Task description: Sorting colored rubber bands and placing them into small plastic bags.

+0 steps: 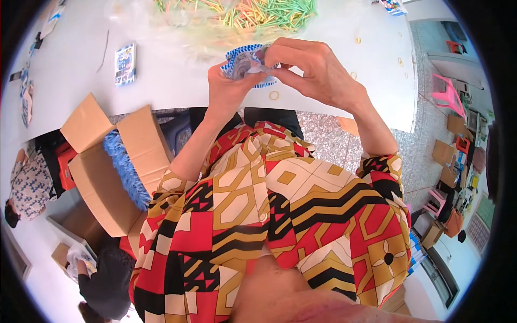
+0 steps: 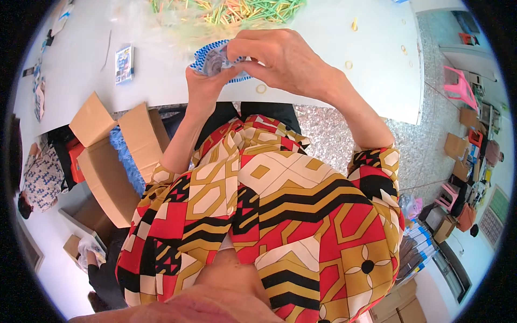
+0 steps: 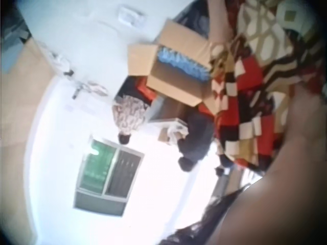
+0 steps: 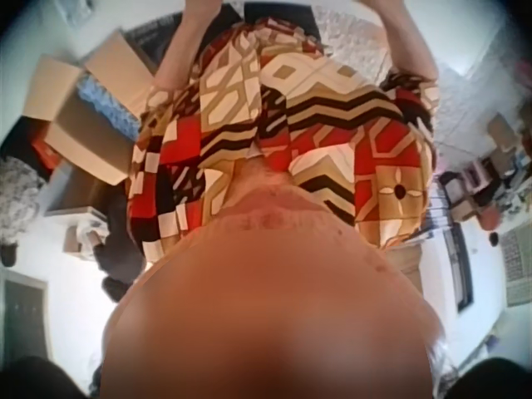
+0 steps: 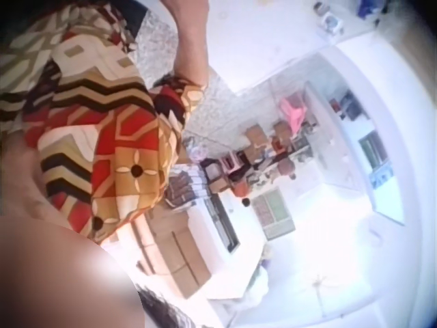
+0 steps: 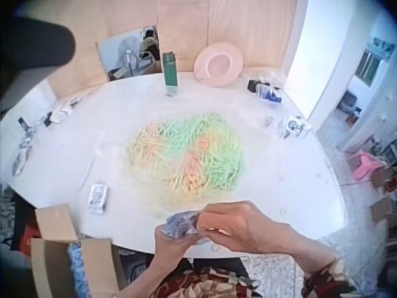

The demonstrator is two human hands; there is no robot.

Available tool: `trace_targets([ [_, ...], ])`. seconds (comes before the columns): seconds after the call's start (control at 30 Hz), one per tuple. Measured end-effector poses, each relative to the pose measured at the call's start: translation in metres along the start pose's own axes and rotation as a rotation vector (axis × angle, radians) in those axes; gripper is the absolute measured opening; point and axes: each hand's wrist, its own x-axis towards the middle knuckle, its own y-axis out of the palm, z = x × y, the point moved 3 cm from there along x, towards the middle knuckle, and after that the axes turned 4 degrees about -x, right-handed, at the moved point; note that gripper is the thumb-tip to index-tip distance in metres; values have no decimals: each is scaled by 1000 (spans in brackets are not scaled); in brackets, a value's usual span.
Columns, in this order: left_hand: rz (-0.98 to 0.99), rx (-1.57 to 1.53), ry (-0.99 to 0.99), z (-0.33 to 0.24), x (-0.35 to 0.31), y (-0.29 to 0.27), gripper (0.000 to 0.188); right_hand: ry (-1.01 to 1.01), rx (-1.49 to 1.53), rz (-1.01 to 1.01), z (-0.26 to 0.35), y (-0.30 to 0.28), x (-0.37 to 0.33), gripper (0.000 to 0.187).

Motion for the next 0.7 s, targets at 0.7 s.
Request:
trace_targets([
  [0.7,-136,24,26,-3,-3,-7,19,504,258,-462,-89,-47,-16,10],
])
